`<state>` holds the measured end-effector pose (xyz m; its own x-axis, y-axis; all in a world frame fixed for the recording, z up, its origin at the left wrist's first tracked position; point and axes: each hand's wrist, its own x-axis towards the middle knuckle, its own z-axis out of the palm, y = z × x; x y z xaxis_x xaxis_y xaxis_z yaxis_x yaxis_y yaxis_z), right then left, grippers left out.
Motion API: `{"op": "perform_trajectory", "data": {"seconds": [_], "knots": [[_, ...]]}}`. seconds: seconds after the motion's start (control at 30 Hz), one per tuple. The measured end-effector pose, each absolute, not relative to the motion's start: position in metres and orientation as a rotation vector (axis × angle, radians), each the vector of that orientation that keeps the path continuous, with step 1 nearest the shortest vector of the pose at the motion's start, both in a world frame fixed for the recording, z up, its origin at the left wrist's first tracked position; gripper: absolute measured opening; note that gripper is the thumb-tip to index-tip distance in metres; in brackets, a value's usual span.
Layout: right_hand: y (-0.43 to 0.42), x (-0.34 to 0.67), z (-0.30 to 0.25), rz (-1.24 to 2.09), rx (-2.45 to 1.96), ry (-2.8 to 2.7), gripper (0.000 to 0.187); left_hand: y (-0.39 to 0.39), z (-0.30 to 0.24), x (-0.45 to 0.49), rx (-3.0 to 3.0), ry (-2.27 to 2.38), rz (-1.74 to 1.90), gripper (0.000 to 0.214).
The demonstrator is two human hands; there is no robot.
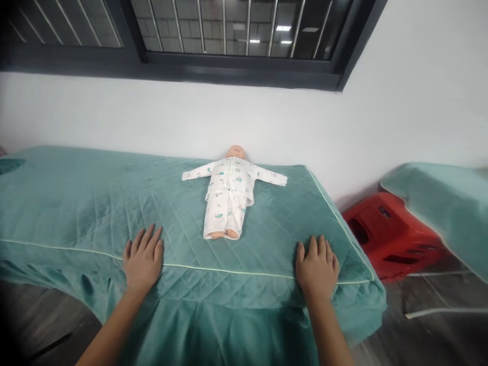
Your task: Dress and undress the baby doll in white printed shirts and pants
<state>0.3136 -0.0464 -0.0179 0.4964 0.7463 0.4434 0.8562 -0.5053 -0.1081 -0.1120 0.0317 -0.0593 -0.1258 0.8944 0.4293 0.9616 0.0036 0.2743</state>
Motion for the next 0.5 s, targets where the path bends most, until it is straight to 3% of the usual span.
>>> {"op": "perform_trajectory", "data": {"seconds": [0.23,0.5], "knots": [[-0.062,0.313,-0.029,-0.545,-2.384,-1.363,0.065,0.025,-0.079,-0.112,-1.915,-2.005,-1.009,0.052],[-0.071,0.322,-0.035,-0.435,-2.273,-1.428,0.067,-0.020,-0.120,-0.183,-1.897,-2.064,-0.842,0.061]]}}
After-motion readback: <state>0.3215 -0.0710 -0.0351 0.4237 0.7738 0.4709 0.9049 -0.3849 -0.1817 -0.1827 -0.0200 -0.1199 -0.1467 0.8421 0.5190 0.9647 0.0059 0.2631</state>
